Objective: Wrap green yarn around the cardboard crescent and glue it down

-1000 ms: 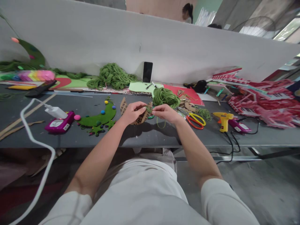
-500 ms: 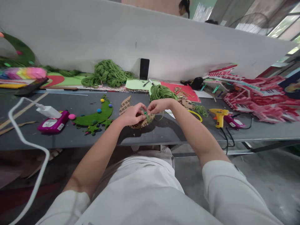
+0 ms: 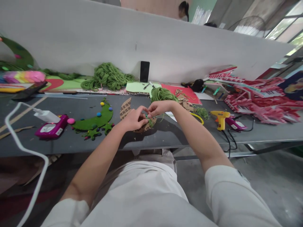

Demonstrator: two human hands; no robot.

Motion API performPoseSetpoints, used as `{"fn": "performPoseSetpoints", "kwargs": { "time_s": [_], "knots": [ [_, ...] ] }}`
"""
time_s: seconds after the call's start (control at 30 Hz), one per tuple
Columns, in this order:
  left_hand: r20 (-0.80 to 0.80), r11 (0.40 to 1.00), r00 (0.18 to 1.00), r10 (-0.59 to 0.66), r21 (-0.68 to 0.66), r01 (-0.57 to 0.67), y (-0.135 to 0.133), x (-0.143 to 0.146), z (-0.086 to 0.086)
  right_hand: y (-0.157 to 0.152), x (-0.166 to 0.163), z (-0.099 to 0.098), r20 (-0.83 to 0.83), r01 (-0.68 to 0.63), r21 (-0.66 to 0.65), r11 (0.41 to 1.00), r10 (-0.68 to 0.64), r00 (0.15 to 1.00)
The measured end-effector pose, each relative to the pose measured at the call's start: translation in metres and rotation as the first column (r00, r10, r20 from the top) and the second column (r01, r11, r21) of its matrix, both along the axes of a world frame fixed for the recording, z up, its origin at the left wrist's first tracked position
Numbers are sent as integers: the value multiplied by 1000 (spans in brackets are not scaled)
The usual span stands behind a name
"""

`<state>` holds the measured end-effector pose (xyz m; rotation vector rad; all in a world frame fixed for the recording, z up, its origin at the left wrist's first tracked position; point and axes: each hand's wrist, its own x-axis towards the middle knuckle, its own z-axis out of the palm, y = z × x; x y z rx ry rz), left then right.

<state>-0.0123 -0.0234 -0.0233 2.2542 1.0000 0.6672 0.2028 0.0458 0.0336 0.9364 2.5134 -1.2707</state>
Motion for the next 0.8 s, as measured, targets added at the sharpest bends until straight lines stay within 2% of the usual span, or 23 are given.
{"fn": "performPoseSetpoints", "kwargs": {
  "time_s": [0.13,0.2,0.27,0.4,0.57,0.67,0.8],
  "knots": [
    [15,999,999,-38,35,37,-15,3,10,-20,11,0,-144,37,-23,999,-40,989],
    [109,998,992,-66,6,65,-29,4,15,-36,15,1,-255,98,-38,994,-104,961],
    [220,994,973,-69,-68,86,-48,5,21,-58,18,4,-386,205,-39,978,-204,900],
    [322,991,947,-21,-121,64,-87,8,33,-108,14,14,-564,427,-107,898,-408,718],
    [426,989,904,-32,-119,92,-123,10,36,-155,-3,30,-616,559,-211,802,-553,561],
    [453,993,891,-28,-87,75,-132,9,35,-166,-10,37,-643,561,-220,798,-551,532],
    [404,998,915,5,-52,18,-133,9,33,-164,-13,38,-659,586,-222,780,-563,499]
  ]
}}
